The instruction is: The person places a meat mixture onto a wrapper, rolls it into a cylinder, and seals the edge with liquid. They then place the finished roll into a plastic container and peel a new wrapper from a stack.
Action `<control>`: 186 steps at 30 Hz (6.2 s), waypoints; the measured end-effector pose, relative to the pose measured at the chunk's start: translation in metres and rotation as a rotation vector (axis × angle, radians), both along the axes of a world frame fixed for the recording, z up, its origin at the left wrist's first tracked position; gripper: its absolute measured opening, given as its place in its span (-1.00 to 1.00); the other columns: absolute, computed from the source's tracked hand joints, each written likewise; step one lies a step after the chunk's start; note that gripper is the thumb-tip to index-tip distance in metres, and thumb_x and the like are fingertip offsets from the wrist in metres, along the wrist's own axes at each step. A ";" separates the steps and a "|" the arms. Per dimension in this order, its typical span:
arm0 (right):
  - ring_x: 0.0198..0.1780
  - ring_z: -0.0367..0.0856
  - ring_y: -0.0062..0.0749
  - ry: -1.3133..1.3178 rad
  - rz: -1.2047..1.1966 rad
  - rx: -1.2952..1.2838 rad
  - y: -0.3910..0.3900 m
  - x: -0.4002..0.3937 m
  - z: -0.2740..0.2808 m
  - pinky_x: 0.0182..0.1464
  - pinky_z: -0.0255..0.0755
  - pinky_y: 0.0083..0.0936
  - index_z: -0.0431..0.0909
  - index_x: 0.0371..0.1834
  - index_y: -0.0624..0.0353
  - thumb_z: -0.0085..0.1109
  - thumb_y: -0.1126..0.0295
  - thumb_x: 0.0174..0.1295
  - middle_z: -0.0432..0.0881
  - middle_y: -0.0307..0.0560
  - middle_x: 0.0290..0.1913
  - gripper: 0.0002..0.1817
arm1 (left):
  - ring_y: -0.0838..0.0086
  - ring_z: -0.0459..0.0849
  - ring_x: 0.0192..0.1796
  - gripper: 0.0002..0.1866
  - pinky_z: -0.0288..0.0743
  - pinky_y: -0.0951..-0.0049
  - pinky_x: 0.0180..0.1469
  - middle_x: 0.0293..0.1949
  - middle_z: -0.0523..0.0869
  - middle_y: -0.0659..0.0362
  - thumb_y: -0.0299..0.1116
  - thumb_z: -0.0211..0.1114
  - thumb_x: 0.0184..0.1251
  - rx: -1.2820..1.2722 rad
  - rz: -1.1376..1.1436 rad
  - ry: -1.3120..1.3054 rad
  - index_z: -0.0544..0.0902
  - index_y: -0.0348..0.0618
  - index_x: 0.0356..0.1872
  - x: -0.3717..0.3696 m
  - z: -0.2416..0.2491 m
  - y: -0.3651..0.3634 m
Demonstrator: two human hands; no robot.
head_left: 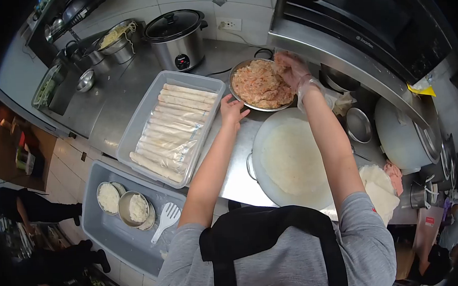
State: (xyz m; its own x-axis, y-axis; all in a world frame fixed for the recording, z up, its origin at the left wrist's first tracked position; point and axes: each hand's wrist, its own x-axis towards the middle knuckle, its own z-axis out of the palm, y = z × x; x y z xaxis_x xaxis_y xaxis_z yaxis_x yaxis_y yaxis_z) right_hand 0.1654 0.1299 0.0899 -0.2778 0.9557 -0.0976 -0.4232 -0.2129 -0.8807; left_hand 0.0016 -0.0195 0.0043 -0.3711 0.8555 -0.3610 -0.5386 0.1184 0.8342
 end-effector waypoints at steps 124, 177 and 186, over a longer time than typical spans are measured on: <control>0.12 0.41 -0.05 -1.201 0.086 0.711 -0.242 0.128 -0.075 0.18 0.27 -0.17 0.52 -0.01 0.20 0.28 0.18 0.01 0.47 0.08 0.03 -0.51 | 0.30 0.45 0.11 -0.59 0.18 0.15 0.23 0.05 0.52 0.13 -0.45 0.26 0.07 0.555 -0.738 1.568 0.54 -0.16 0.02 0.089 -0.008 -0.194; -0.12 0.48 -0.02 -1.421 -0.057 0.707 -0.259 0.118 -0.089 -0.03 0.36 -0.23 0.57 -0.03 0.18 0.41 0.22 -0.26 0.53 0.05 -0.24 -0.40 | 0.24 0.47 0.06 -0.63 0.34 0.27 0.12 -0.03 0.53 0.10 -0.47 0.28 0.06 0.814 -0.903 1.336 0.54 -0.27 -0.04 0.086 -0.013 -0.176; -0.21 0.51 -0.13 -1.495 -0.175 0.897 -0.246 0.091 -0.087 -0.14 0.35 -0.22 0.67 -0.44 0.14 0.33 0.20 -0.11 0.55 -0.07 -0.40 -0.74 | 0.25 0.47 0.07 -0.62 0.36 0.28 0.11 -0.03 0.54 0.10 -0.50 0.28 0.04 0.807 -0.904 1.370 0.54 -0.27 -0.04 0.088 -0.012 -0.179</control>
State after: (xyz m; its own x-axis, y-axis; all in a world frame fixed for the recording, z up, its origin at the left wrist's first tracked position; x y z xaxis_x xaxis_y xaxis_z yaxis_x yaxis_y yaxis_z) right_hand 0.2568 -0.1157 0.0031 -0.3466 0.8588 0.3772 0.8267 0.4697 -0.3098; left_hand 0.0901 -0.1983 -0.0079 0.6055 0.7290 0.3193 0.4872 -0.6567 0.5756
